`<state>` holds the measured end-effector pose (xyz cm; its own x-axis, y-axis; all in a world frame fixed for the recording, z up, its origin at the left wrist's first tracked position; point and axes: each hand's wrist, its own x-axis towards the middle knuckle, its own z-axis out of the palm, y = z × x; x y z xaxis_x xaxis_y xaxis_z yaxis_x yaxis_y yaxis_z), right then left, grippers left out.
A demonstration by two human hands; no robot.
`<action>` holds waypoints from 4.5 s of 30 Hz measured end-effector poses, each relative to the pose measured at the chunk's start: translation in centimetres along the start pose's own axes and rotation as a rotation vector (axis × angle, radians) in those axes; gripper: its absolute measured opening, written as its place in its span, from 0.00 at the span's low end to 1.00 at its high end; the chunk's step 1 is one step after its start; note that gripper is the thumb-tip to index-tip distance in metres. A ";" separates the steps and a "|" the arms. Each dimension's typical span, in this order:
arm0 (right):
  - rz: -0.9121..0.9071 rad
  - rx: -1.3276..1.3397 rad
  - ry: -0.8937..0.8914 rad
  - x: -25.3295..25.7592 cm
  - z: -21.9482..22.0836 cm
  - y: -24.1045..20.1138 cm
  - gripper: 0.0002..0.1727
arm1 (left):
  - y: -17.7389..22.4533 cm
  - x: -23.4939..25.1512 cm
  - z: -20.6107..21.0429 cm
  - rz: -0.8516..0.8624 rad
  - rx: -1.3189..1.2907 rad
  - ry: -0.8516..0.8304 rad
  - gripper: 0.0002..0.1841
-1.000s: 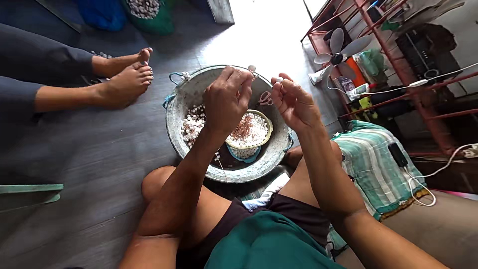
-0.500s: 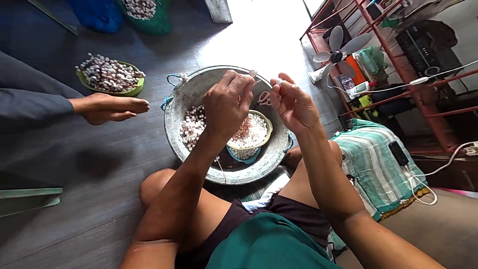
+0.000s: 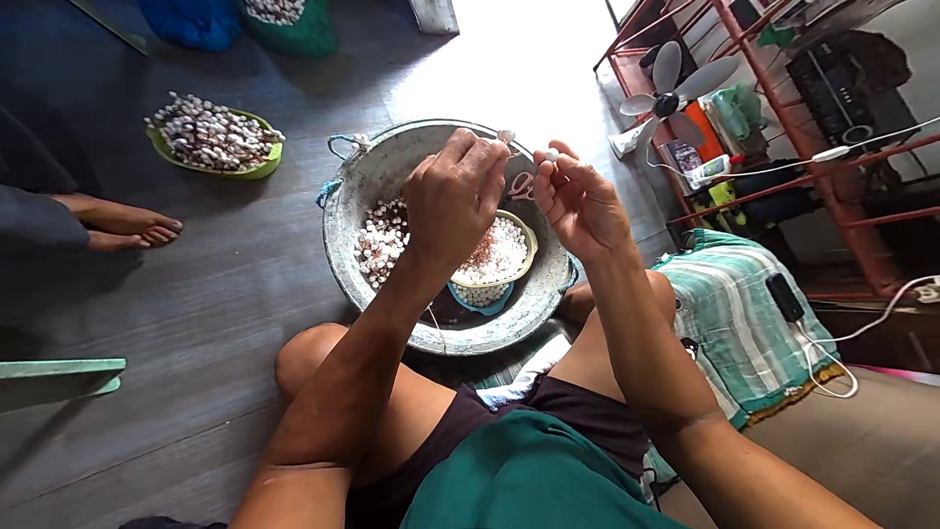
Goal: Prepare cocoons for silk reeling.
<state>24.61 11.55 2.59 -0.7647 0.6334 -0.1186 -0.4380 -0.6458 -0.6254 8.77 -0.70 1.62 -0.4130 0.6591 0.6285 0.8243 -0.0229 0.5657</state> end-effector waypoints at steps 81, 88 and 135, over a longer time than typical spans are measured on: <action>-0.482 -1.005 -0.036 1.4 2.3 2.2 0.10 | -1.3 -0.2 0.1 -0.081 -0.005 -0.052 0.11; -0.529 -1.197 -0.113 0.6 2.8 1.6 0.11 | -0.3 0.1 -1.2 -0.095 -0.074 -0.078 0.10; -0.293 -0.638 -0.052 -1.2 0.6 3.2 0.13 | -0.1 -0.8 3.3 -0.560 -1.313 -0.228 0.10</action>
<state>23.81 8.42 1.21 -0.6862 0.7115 0.1516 -0.2793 -0.0653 -0.9580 10.32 1.21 -0.66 -0.3837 0.9131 0.1383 -0.4172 -0.3050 0.8561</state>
